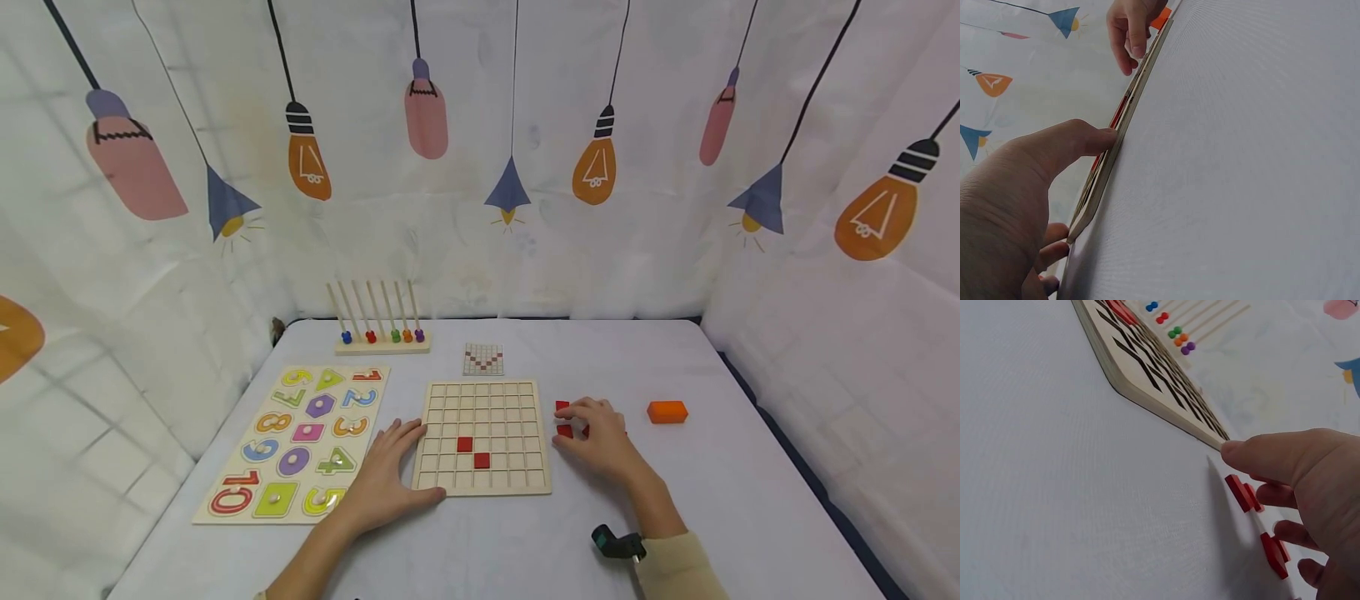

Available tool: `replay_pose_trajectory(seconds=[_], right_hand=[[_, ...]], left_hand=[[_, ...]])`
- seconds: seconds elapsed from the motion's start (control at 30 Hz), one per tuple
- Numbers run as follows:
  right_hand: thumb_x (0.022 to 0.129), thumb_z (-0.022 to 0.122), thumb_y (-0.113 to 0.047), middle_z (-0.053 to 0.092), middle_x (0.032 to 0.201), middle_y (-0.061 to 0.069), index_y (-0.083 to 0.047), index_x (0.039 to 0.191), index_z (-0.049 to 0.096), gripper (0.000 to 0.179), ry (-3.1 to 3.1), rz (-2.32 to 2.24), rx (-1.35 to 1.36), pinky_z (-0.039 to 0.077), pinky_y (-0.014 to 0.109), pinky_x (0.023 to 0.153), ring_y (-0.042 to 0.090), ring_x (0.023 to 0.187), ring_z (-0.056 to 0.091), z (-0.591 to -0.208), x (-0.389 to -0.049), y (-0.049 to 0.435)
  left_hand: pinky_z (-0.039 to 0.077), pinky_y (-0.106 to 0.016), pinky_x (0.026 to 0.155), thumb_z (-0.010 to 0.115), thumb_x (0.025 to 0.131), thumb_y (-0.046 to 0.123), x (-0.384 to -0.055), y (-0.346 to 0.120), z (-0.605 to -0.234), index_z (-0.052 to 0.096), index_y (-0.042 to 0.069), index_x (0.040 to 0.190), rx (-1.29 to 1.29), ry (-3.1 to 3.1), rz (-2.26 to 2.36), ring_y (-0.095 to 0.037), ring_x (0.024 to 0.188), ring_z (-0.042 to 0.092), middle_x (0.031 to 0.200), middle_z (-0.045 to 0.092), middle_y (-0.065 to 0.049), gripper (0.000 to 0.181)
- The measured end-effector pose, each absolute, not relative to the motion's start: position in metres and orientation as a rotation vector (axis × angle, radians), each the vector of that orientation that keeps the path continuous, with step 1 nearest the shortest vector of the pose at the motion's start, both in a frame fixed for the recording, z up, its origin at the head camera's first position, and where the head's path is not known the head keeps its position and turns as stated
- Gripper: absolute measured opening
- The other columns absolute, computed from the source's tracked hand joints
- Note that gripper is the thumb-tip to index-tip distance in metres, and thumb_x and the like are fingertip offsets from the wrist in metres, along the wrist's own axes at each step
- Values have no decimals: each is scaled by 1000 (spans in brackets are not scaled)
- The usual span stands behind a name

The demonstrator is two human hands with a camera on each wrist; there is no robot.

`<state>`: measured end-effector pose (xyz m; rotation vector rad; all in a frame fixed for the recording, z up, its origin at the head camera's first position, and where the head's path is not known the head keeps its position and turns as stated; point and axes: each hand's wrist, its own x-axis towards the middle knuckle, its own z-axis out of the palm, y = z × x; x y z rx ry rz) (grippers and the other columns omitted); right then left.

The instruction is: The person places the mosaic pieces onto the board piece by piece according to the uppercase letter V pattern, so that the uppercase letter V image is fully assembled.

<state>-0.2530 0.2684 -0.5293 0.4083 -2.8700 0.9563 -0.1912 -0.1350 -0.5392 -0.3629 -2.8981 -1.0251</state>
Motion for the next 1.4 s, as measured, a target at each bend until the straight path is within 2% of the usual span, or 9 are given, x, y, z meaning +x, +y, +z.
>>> replay_pose_trajectory(seconds=[0.27, 0.53, 0.97, 1.4], right_hand=[[94, 90, -32, 73, 127, -2, -27, 126, 82, 33, -2891, 947, 388, 34, 40, 87, 22, 118, 54, -532, -252, 270], [95, 89, -34, 73, 130, 0, -28, 125, 83, 31, -2905, 949, 363, 36, 45, 89, 26, 125, 53, -534, -251, 272], [97, 88, -28, 73, 134, 2, -29, 120, 84, 24, -2886, 952, 370, 36, 47, 91, 28, 126, 53, -533, -249, 276], [96, 89, -32, 75, 125, -4, -30, 117, 84, 22, -2843, 957, 368, 34, 47, 92, 25, 123, 54, -535, -248, 274]], left_hand=[[13, -60, 144, 93, 71, 68, -190, -135, -539, 53, 15, 165, -355, -2905, -1031, -40, 172, 25, 175, 47, -4, 115], [14, -61, 143, 92, 72, 69, -191, -135, -540, 53, 15, 165, -357, -2907, -1021, -40, 172, 25, 175, 47, -4, 115], [13, -61, 144, 92, 72, 69, -192, -135, -539, 53, 15, 165, -357, -2911, -1018, -40, 172, 25, 175, 47, -3, 114], [14, -61, 143, 92, 71, 68, -191, -135, -539, 53, 15, 165, -355, -2907, -1017, -40, 172, 25, 175, 48, -4, 115]])
